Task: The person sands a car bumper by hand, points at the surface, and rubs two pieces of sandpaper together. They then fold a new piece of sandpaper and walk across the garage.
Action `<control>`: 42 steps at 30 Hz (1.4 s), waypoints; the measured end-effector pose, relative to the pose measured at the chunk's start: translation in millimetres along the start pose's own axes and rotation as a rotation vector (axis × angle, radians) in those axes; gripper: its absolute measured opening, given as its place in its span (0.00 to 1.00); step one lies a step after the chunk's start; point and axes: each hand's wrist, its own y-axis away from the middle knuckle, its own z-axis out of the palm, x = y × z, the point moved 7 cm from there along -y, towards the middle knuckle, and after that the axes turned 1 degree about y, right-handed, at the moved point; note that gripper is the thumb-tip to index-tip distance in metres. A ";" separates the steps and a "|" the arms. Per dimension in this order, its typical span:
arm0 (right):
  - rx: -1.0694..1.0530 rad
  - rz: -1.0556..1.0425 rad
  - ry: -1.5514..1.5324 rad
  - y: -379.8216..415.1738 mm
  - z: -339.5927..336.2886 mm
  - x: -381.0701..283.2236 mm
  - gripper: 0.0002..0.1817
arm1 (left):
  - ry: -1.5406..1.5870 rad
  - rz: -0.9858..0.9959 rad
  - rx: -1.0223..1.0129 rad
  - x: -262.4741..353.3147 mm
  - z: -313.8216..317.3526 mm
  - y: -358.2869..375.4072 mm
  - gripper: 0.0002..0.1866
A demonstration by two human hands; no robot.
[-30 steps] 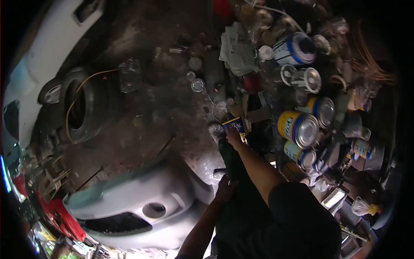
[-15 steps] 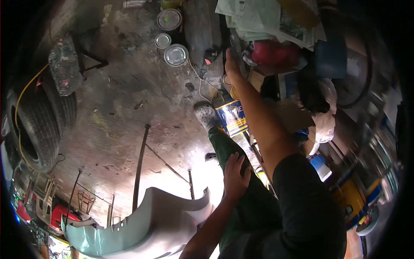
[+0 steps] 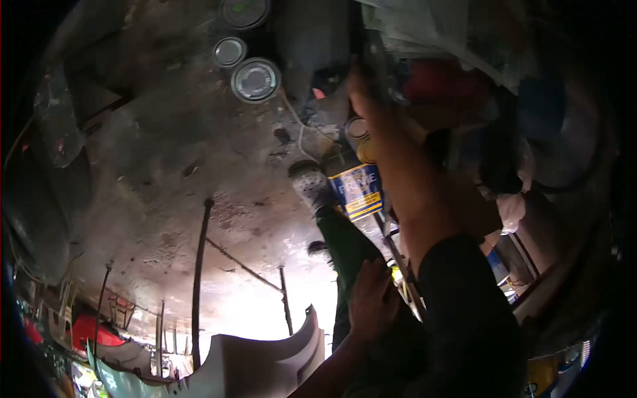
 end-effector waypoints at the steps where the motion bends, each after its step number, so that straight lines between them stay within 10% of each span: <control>1: 0.001 0.006 -0.022 -1.1 0.2 0.4 0.36 | 0.018 0.009 0.014 2.0 -1.4 -0.8 0.22; 13: 0.410 -0.215 0.150 135.8 -32.8 -42.9 0.17 | -0.127 0.052 0.081 -11.3 24.8 33.3 0.21; 17: 0.055 -0.456 0.561 221.6 -36.1 -54.9 0.15 | -0.266 0.124 0.084 -17.3 39.6 59.3 0.22; 19: -0.022 0.216 -0.213 263.8 -48.0 -38.5 0.13 | -0.352 0.178 0.127 -16.2 41.0 84.4 0.23; 31: -0.572 -0.005 -0.784 618.0 -225.2 -239.0 0.16 | 0.248 0.099 0.265 -4.4 15.9 481.6 0.24; 39: -0.948 -0.007 -0.751 835.9 -320.9 -274.0 0.17 | -0.111 0.777 0.517 42.1 36.6 765.6 0.27; 42: -1.124 -0.036 -0.878 891.3 -343.6 -277.2 0.20 | -0.019 0.735 0.474 17.5 46.3 808.4 0.28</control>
